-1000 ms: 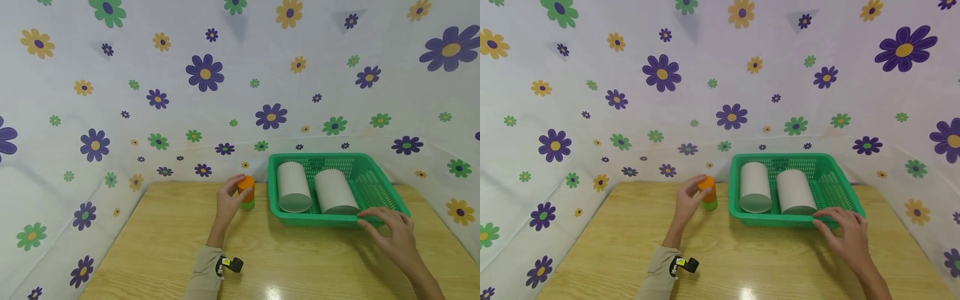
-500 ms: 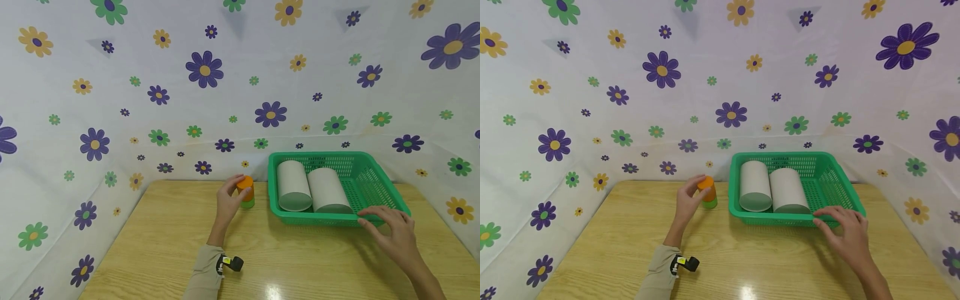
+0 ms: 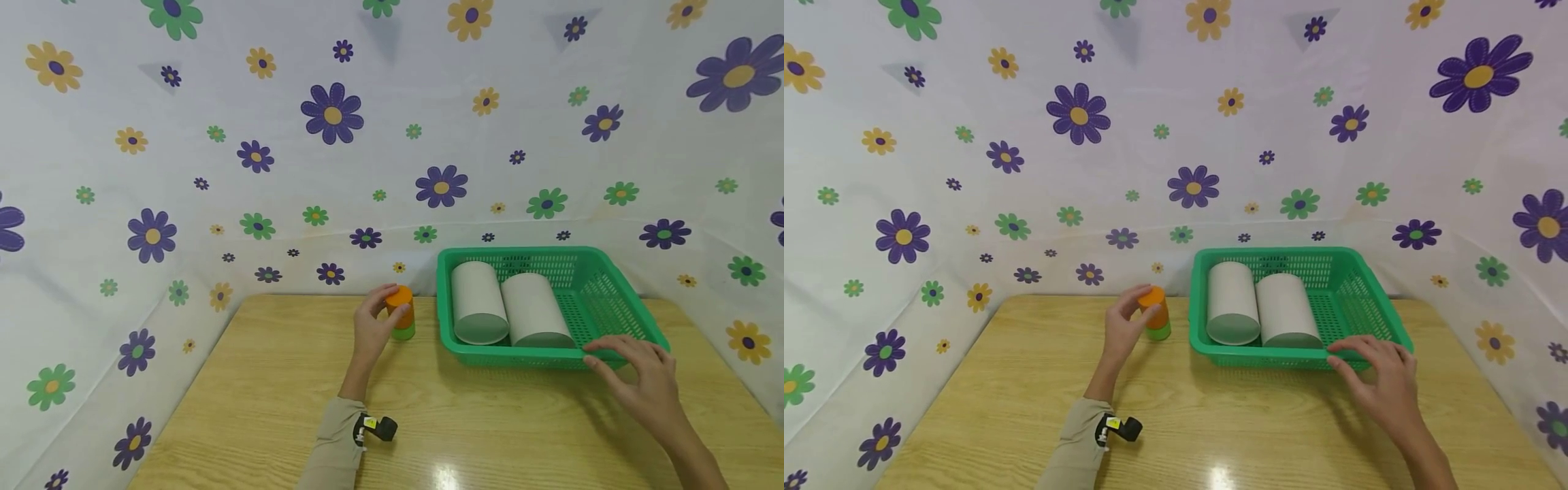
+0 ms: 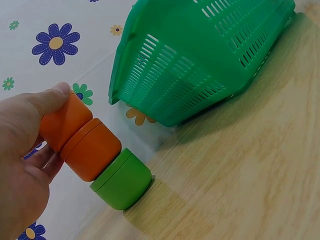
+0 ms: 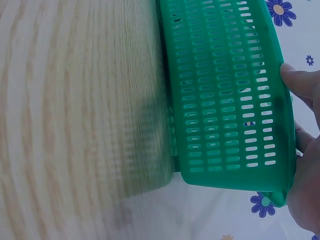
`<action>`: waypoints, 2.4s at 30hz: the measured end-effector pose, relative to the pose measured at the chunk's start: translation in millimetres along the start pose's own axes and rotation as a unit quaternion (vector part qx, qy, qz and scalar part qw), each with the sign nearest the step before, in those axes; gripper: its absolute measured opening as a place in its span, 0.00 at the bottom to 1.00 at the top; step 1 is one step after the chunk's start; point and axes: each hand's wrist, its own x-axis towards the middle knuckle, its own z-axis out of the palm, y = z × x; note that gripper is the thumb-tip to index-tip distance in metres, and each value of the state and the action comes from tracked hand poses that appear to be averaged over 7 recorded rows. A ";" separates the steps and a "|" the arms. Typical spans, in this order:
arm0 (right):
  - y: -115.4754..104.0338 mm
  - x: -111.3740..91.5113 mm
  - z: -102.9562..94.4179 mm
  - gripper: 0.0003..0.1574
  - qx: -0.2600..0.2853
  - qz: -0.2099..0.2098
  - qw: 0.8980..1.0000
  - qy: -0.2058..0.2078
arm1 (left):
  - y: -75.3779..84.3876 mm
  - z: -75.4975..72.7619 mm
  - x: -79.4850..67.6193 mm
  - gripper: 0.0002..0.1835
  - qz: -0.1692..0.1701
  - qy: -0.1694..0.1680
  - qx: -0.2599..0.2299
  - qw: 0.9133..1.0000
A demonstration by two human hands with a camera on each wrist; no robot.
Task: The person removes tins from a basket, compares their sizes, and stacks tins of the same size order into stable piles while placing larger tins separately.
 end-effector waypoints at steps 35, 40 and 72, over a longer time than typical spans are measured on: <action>0.9 -0.3 0.0 0.17 0.009 -0.006 1.000 0.002 | 53.0 21.5 6.0 0.16 0.111 -0.059 0.128 0.984; 0.9 -0.7 -0.4 0.17 0.005 -0.004 1.000 0.001 | 52.0 42.5 9.8 0.18 0.081 -0.121 0.142 0.979; 1.1 -0.5 0.3 0.18 -0.004 -0.006 1.000 0.007 | 31.4 135.0 66.0 0.27 -0.084 -0.307 0.408 0.856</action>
